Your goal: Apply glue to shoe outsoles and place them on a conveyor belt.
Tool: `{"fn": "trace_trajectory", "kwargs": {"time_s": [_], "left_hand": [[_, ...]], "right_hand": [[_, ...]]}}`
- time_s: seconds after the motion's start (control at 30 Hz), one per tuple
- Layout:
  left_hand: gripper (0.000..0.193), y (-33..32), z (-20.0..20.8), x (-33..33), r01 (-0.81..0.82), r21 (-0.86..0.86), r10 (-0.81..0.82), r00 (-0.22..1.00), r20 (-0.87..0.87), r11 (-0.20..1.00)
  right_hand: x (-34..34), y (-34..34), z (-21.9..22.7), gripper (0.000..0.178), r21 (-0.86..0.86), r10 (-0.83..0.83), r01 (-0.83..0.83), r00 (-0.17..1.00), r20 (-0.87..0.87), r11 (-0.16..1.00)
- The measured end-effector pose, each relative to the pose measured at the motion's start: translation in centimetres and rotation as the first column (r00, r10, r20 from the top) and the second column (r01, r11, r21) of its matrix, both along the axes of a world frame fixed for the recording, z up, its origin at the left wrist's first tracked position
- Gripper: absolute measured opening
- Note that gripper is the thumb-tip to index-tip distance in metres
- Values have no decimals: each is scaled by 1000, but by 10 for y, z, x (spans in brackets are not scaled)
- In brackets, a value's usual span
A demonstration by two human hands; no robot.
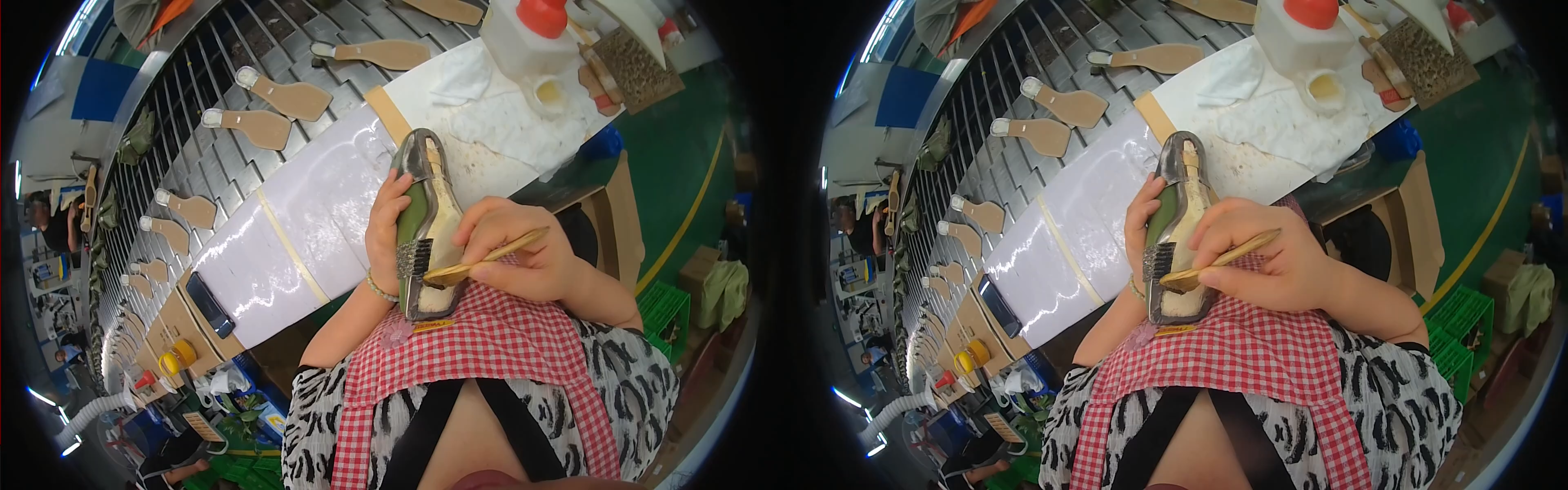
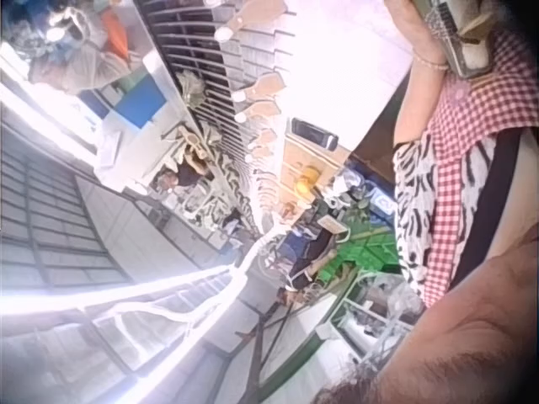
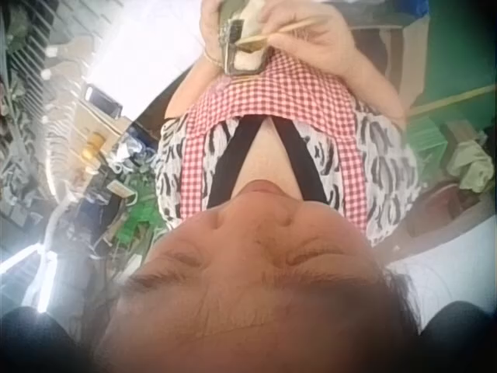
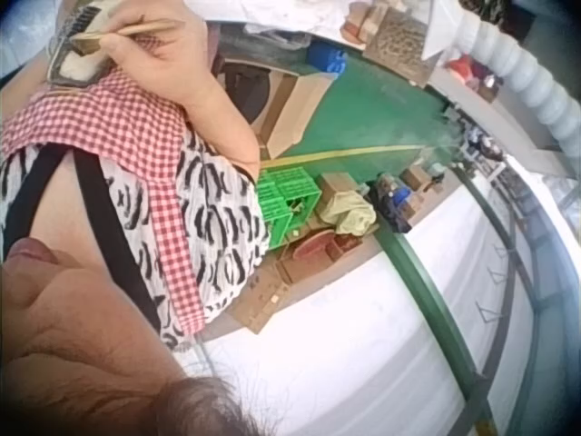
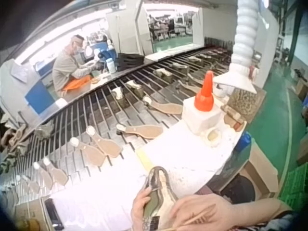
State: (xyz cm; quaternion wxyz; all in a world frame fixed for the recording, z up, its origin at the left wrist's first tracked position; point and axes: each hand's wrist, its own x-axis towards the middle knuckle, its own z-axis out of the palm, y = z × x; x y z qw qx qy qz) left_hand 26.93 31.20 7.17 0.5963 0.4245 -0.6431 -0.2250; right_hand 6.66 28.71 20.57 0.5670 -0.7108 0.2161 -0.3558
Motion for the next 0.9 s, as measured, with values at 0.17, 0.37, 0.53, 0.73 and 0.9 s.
{"fn": "trace_trajectory", "kwargs": {"time_s": [0.17, 0.37, 0.53, 0.73, 0.9], "left_hand": [[44, -5, 9, 18, 374, 153, -147, 661, -736, 915], [99, -30, 53, 52, 634, 268, -158, 532, -832, 725], [90, -32, 50, 67, 831, 359, -281, 499, -820, 425], [87, -20, 84, 47, 731, 550, -433, 682, -589, 403], [82, -14, 95, 34, 700, 557, -453, 714, -534, 447]], "right_hand": [[-8, 3, 9, 13, 451, -233, 74, 922, 309, 889], [-21, -18, 10, 14, 382, -310, 155, 870, 384, 911], [-5, -23, 17, 12, 538, -391, 182, 869, 303, 823], [18, -22, 15, 13, 426, -366, 228, 889, 276, 876], [19, -16, 13, 13, -76, -357, 376, 916, 182, 924]]}}
